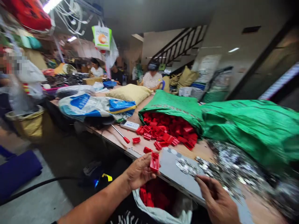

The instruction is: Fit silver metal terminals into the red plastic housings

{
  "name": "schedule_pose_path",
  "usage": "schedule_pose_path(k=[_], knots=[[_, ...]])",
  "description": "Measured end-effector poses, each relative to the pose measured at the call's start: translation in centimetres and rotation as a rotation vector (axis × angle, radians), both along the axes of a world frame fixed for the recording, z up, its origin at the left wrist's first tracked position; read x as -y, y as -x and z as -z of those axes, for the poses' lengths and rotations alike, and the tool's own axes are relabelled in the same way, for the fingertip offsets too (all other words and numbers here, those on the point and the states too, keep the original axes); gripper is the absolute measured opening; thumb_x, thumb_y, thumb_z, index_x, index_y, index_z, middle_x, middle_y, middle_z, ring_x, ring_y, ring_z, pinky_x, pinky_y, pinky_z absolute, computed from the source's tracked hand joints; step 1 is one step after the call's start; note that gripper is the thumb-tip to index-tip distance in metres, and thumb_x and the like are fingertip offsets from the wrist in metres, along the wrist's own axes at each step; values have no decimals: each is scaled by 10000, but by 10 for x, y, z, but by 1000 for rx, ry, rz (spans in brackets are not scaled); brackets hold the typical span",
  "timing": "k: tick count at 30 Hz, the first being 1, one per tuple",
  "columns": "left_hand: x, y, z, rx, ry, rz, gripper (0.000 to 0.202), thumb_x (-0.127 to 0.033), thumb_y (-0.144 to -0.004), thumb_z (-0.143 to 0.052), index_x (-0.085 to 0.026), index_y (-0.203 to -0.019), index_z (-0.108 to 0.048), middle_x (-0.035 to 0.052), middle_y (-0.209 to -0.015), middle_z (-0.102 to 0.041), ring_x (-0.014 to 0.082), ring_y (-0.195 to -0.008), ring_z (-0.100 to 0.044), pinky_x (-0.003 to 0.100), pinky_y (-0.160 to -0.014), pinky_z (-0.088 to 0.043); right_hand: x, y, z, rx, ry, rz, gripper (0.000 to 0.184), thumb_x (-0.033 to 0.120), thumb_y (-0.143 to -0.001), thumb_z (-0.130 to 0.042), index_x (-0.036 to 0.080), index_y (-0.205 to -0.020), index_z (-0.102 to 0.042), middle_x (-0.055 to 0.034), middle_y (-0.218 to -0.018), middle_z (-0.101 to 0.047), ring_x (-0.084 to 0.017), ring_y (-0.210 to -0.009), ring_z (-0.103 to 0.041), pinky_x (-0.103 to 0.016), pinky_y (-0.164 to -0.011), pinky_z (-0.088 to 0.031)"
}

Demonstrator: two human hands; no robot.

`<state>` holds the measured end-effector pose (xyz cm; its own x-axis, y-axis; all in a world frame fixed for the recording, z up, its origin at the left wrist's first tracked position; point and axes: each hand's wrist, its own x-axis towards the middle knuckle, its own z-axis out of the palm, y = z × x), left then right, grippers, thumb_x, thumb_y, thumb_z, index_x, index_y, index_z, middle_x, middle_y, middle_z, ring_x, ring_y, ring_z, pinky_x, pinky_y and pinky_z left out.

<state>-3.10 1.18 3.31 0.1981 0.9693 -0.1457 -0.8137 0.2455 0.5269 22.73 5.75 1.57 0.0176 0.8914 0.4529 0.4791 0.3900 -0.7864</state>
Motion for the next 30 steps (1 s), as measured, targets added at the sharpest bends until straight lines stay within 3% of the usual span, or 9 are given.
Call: schedule_pose_path(k=[2,5,9,17,30], knots=[[3,-1,-1,2,-9,24,386,-301,-784,-687,-161,-1137,-617,63,-801,-698,143,-646,-689,165,-518,-485,11,18,-14,18,8,-71,283,457,-781,-636,185,-853,-667,-46,-804,-701,-165,-692,-651,-198,-597,-504],[6,-4,-2,-30,-13,60,381,-270,-808,-661,-172,-1170,-597,60,-818,-689,146,-664,-688,179,-550,-505,21,44,-30,26,-6,-171,213,396,-826,-603,189,-846,-649,-29,-752,-681,-129,-606,-608,-187,-554,-480],[8,-10,0,-81,-5,88,391,-260,-806,-663,-181,-1180,-582,56,-817,-685,144,-644,-684,186,-547,-512,24,62,-38,48,-44,-277,132,314,-865,-574,197,-860,-635,-7,-714,-646,-103,-539,-540,-187,-500,-432],[11,-16,6,-190,58,163,262,-368,-826,-619,-114,-887,-631,57,-663,-662,119,-515,-638,149,-426,-443,20,70,-47,150,-121,-453,81,176,-881,-544,205,-901,-617,-31,-851,-650,-134,-747,-597,-227,-679,-467],[15,-15,3,-198,47,247,208,-374,-862,-569,-181,-899,-502,-22,-590,-580,93,-472,-602,111,-383,-381,16,66,-49,351,-138,-586,127,151,-899,-503,193,-905,-623,-56,-852,-640,-155,-790,-591,-260,-720,-474]])
